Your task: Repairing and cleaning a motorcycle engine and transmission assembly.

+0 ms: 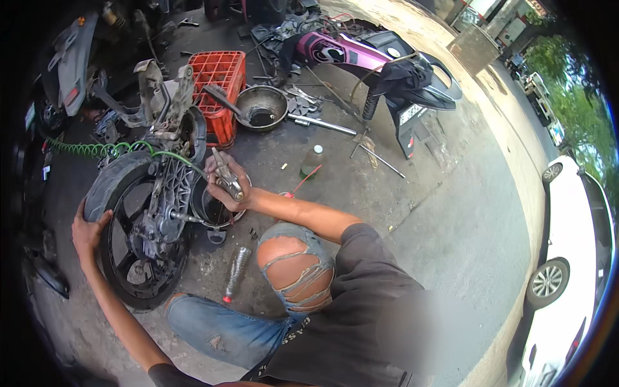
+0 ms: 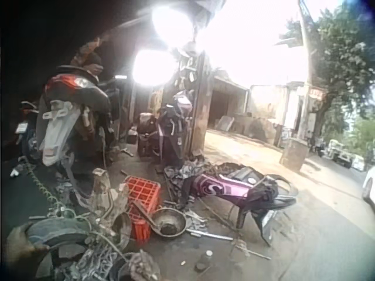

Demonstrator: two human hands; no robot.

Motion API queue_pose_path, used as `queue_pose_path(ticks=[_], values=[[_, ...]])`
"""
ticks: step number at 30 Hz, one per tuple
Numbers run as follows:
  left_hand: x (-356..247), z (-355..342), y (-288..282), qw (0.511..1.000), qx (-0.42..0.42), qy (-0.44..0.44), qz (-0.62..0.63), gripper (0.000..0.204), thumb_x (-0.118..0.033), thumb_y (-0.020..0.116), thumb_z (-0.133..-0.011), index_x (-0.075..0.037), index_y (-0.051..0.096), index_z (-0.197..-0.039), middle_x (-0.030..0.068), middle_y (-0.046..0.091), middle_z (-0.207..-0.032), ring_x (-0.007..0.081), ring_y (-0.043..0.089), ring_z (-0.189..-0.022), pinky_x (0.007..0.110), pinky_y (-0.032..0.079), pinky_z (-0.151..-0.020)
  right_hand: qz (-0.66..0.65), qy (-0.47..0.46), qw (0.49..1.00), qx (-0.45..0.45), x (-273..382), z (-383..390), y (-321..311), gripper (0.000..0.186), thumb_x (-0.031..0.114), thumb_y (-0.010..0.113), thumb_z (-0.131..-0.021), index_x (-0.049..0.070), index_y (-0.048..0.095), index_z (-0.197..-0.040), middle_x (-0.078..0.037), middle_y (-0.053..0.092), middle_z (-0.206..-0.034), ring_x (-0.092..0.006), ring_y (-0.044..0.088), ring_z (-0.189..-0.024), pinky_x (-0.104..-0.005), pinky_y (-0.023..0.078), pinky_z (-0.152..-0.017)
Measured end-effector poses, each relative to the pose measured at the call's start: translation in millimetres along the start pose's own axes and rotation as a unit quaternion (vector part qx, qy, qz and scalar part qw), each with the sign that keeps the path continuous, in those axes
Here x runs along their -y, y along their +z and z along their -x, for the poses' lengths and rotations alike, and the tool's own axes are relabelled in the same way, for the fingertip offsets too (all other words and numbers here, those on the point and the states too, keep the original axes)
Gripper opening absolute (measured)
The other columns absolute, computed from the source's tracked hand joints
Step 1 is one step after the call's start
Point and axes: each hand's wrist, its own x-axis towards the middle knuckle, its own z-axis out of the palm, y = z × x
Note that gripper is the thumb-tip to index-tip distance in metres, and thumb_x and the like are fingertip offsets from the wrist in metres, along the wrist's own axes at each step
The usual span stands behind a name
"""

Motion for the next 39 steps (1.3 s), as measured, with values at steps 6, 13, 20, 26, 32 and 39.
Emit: queue_pose_path(ticks=[6,13,20,26,32,39], values=[[15.5,-8.9,1.5,0.998,-0.027,0.054,0.008,0.088,-0.043,0.085,-0.068,-0.009,0.054,-0.143,0.0266,0.065,-0.126,0.0398,0.062,-0.12,0.045,0.047,-0.101,-0.318,0.332,0.72,-0.52,-24.1,-66.4,-40.4,0.019,0.029,0.056,-0.1,0.011,0.052,-0.1,-0.006,0.053,-0.069,-0.0177,0.05,-0.051,-0.038,0.047,-0.054],[-2.8,3.3,-4.5,0.999,-0.032,0.039,-0.019,0.087,-0.041,0.085,-0.068,-0.009,0.054,-0.143,0.0264,0.065,-0.125,0.0407,0.062,-0.12,0.045,0.047,-0.101,-0.244,0.525,0.73,-0.363,-100.1,-68.9,-41.0,0.021,0.014,0.049,-0.094,0.015,0.051,-0.115,-0.005,0.056,-0.077,-0.0145,0.036,-0.043,-0.0385,0.041,-0.046],[-32.2,9.5,-9.0,0.999,-0.009,0.015,-0.049,0.09,-0.05,0.084,-0.065,-0.011,0.056,-0.142,0.0261,0.067,-0.121,0.0398,0.064,-0.116,0.047,0.05,-0.098,-0.309,0.485,0.778,-0.252,-115.1,-96.3,-82.0,0.019,0.026,0.052,-0.1,0.013,0.059,-0.087,0.0,0.062,-0.077,-0.0072,0.03,-0.039,-0.0258,0.026,-0.037],[-28.5,14.1,-16.6,0.998,-0.011,-0.003,-0.063,0.095,-0.054,0.086,-0.061,-0.012,0.057,-0.141,0.0241,0.068,-0.122,0.0371,0.065,-0.117,0.045,0.05,-0.101,-0.156,0.598,0.76,-0.204,-133.9,-110.9,-66.7,0.006,0.014,0.051,-0.097,0.011,0.052,-0.102,-0.007,0.06,-0.076,-0.0084,0.031,-0.04,-0.0278,0.029,-0.036],[-27.3,9.9,-12.1,0.998,-0.014,-0.007,-0.063,0.094,-0.056,0.085,-0.061,-0.012,0.059,-0.139,0.0221,0.068,-0.123,0.0358,0.065,-0.116,0.044,0.05,-0.101,-0.257,0.526,0.799,-0.14,-131.8,-105.8,-56.6,0.011,0.017,0.058,-0.096,0.007,0.056,-0.092,-0.006,0.061,-0.075,-0.0075,0.033,-0.04,-0.0247,0.026,-0.036],[-24.3,5.3,-8.7,0.998,-0.008,0.004,-0.063,0.095,-0.058,0.086,-0.06,-0.015,0.058,-0.14,0.0202,0.068,-0.125,0.0352,0.065,-0.118,0.044,0.05,-0.101,-0.168,0.629,0.755,-0.081,-147.1,-91.6,-78.8,0.006,0.012,0.054,-0.098,0.007,0.054,-0.099,-0.007,0.06,-0.072,-0.0063,0.032,-0.04,-0.0247,0.026,-0.034]])
